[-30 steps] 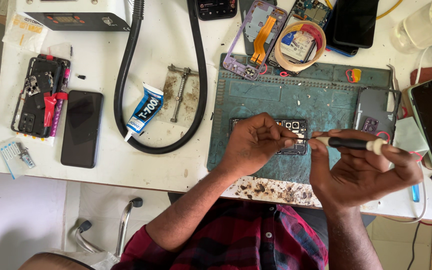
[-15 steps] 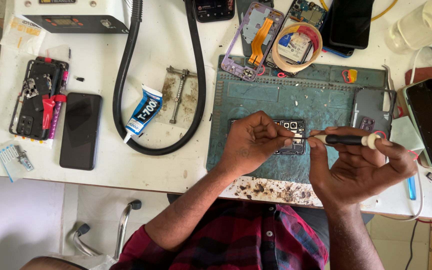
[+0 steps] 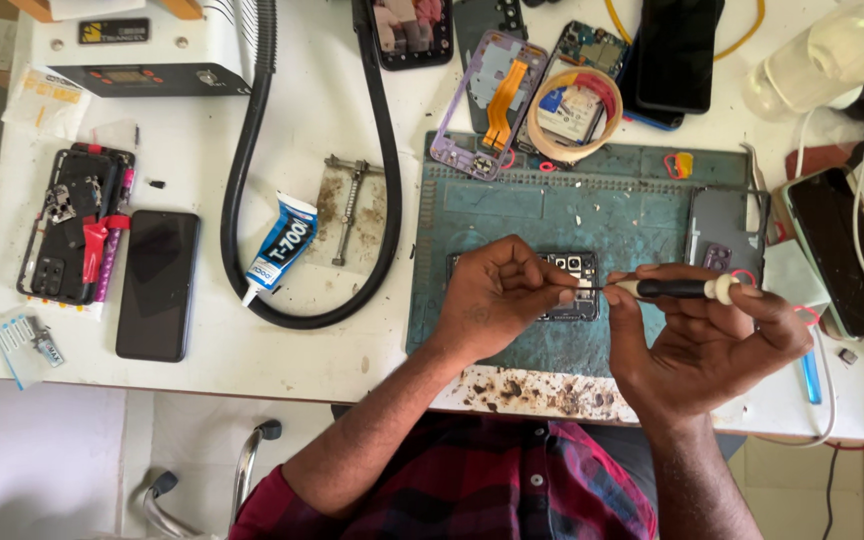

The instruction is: The person uses a screwdriver to remove and replace small internal components and screws from a disassembled mobile phone on a repair bench.

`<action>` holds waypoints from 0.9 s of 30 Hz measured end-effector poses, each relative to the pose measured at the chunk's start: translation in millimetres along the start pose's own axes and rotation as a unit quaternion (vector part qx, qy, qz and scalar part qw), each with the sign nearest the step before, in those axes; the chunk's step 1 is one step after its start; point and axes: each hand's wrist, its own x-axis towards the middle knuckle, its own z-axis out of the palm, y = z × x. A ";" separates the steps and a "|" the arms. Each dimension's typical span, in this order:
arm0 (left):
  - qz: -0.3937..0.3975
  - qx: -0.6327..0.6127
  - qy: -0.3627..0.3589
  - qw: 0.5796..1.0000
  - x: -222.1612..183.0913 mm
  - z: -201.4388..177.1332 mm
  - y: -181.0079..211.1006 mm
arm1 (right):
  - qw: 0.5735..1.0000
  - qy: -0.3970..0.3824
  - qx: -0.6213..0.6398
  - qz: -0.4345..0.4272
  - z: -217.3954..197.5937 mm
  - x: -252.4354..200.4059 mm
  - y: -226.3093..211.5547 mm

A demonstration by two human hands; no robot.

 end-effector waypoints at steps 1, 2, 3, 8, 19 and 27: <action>-0.003 -0.004 -0.003 1.000 -0.2 0.3 -1.4 | 1.000 0.001 0.000 -0.001 0.1 0.1 -0.3; -0.004 -0.008 -0.005 1.000 0.3 0.1 -2.2 | 1.000 0.003 0.000 -0.002 0.5 0.8 -0.7; -0.006 -0.012 -0.007 1.000 0.6 0.1 -2.9 | 1.000 0.005 0.004 -0.002 1.3 2.2 -0.1; -0.010 0.026 -0.009 1.000 2.3 1.5 -2.4 | 1.000 0.000 0.019 0.007 -0.1 3.1 -1.3; -0.011 0.024 -0.015 1.000 3.4 1.6 1.2 | 0.999 -0.021 0.023 -0.010 -1.4 6.9 3.9; 0.005 0.057 -0.002 0.998 1.7 1.5 0.4 | 0.999 -0.001 -0.003 -0.055 7.3 18.2 5.3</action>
